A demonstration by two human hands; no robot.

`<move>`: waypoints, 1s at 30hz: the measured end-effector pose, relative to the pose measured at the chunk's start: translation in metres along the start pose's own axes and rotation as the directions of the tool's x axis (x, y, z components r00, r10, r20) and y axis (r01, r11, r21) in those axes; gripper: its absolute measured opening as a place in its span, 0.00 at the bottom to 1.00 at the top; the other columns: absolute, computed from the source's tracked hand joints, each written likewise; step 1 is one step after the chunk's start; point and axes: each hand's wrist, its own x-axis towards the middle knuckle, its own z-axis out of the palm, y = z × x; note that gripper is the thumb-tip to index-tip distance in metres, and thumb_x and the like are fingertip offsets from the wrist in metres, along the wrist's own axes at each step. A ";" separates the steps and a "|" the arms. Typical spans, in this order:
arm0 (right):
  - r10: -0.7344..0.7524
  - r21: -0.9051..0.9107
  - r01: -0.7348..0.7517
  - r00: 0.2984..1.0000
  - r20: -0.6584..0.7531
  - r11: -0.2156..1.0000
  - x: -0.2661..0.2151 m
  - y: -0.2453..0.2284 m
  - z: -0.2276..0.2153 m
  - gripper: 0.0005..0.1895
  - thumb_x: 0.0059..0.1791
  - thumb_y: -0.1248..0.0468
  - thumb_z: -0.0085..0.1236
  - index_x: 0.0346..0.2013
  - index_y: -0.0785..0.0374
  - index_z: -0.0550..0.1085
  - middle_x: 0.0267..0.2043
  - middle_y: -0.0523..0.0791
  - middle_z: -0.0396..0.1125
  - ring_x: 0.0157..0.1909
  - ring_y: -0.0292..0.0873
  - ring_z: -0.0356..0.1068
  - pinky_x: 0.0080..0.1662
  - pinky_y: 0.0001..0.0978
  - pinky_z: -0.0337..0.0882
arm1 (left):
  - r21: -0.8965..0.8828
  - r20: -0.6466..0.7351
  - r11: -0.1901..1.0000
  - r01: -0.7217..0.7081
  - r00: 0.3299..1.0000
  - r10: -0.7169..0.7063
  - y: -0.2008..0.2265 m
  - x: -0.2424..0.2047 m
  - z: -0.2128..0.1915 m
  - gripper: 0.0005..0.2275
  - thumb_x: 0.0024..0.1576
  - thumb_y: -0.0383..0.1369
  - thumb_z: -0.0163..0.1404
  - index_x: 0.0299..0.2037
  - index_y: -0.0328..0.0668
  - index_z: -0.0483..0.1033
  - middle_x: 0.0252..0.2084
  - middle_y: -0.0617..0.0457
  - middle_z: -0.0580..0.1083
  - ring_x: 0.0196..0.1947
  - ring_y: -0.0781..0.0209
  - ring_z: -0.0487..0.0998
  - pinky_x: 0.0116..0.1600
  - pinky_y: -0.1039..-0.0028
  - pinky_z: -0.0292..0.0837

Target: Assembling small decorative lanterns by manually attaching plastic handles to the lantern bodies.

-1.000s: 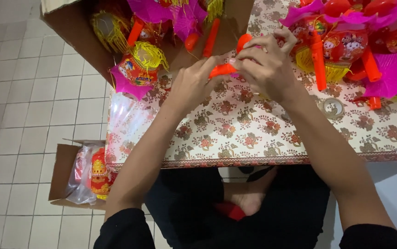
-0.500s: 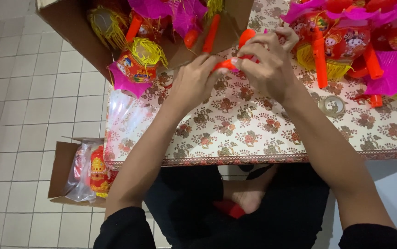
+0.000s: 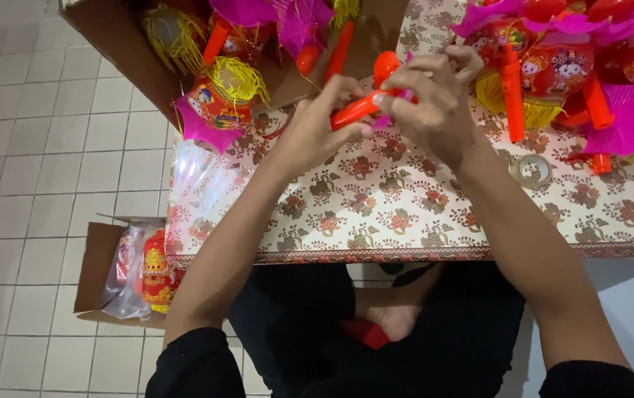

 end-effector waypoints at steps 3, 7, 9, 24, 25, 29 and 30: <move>0.009 0.031 -0.009 1.000 -0.003 0.999 0.011 -0.002 -0.008 0.05 0.54 0.64 0.74 0.36 0.51 0.84 0.39 0.40 0.78 0.49 0.47 0.68 0.61 0.44 0.47 | 0.243 -0.157 0.941 -0.236 0.948 0.278 -0.018 0.003 0.007 0.10 0.62 0.35 0.54 0.50 0.41 0.71 0.42 0.47 0.78 0.29 0.60 0.78 0.34 0.65 0.81; -0.022 -0.068 0.023 1.000 0.008 0.997 0.007 0.000 -0.006 0.08 0.54 0.62 0.78 0.37 0.46 0.83 0.39 0.37 0.77 0.51 0.45 0.68 0.61 0.43 0.48 | 0.224 -0.186 0.947 -0.230 0.944 0.273 -0.020 0.004 0.006 0.17 0.68 0.34 0.37 0.39 0.27 0.77 0.31 0.46 0.73 0.23 0.59 0.73 0.24 0.73 0.72; 0.026 0.002 -0.026 0.991 -0.133 1.000 0.001 0.009 0.002 0.12 0.52 0.70 0.75 0.28 0.57 0.79 0.38 0.41 0.76 0.51 0.46 0.65 0.60 0.42 0.48 | 0.008 -0.133 0.999 0.046 0.990 -0.044 -0.027 0.006 0.006 0.24 0.69 0.43 0.26 0.25 0.43 0.67 0.18 0.59 0.64 0.15 0.70 0.63 0.20 0.82 0.61; 0.168 0.062 -0.224 0.864 0.474 0.973 0.008 -0.037 -0.003 0.21 0.46 0.50 0.71 0.44 0.61 0.79 0.51 0.43 0.76 0.62 0.49 0.66 0.66 0.49 0.42 | 0.182 -0.339 0.795 -0.579 0.722 0.603 -0.030 0.007 0.008 0.08 0.66 0.28 0.45 0.51 0.34 0.72 0.51 0.45 0.75 0.57 0.47 0.74 0.66 0.56 0.70; 0.168 0.063 -0.224 0.863 0.476 0.973 0.009 -0.036 -0.003 0.21 0.46 0.50 0.71 0.44 0.61 0.79 0.51 0.43 0.76 0.62 0.49 0.66 0.66 0.49 0.42 | 0.180 -0.340 0.796 -0.578 0.723 0.602 -0.034 0.009 0.010 0.08 0.66 0.28 0.45 0.51 0.34 0.72 0.51 0.45 0.75 0.57 0.47 0.74 0.66 0.56 0.70; 0.135 0.222 -0.169 0.978 0.159 0.960 0.010 -0.035 -0.005 0.09 0.54 0.62 0.61 0.47 0.63 0.76 0.47 0.47 0.76 0.53 0.48 0.71 0.66 0.44 0.47 | 0.246 -0.332 0.828 -0.503 0.759 0.560 -0.044 0.012 0.014 0.09 0.64 0.23 0.48 0.53 0.38 0.73 0.51 0.47 0.75 0.54 0.51 0.75 0.61 0.62 0.72; 0.196 0.373 -0.222 0.975 0.106 0.901 0.009 -0.036 -0.006 0.15 0.51 0.71 0.64 0.50 0.64 0.71 0.47 0.47 0.72 0.53 0.50 0.68 0.65 0.45 0.49 | 0.267 -0.305 0.843 -0.468 0.788 0.534 -0.045 0.012 0.014 0.12 0.62 0.19 0.49 0.55 0.39 0.73 0.52 0.48 0.75 0.53 0.52 0.74 0.60 0.65 0.73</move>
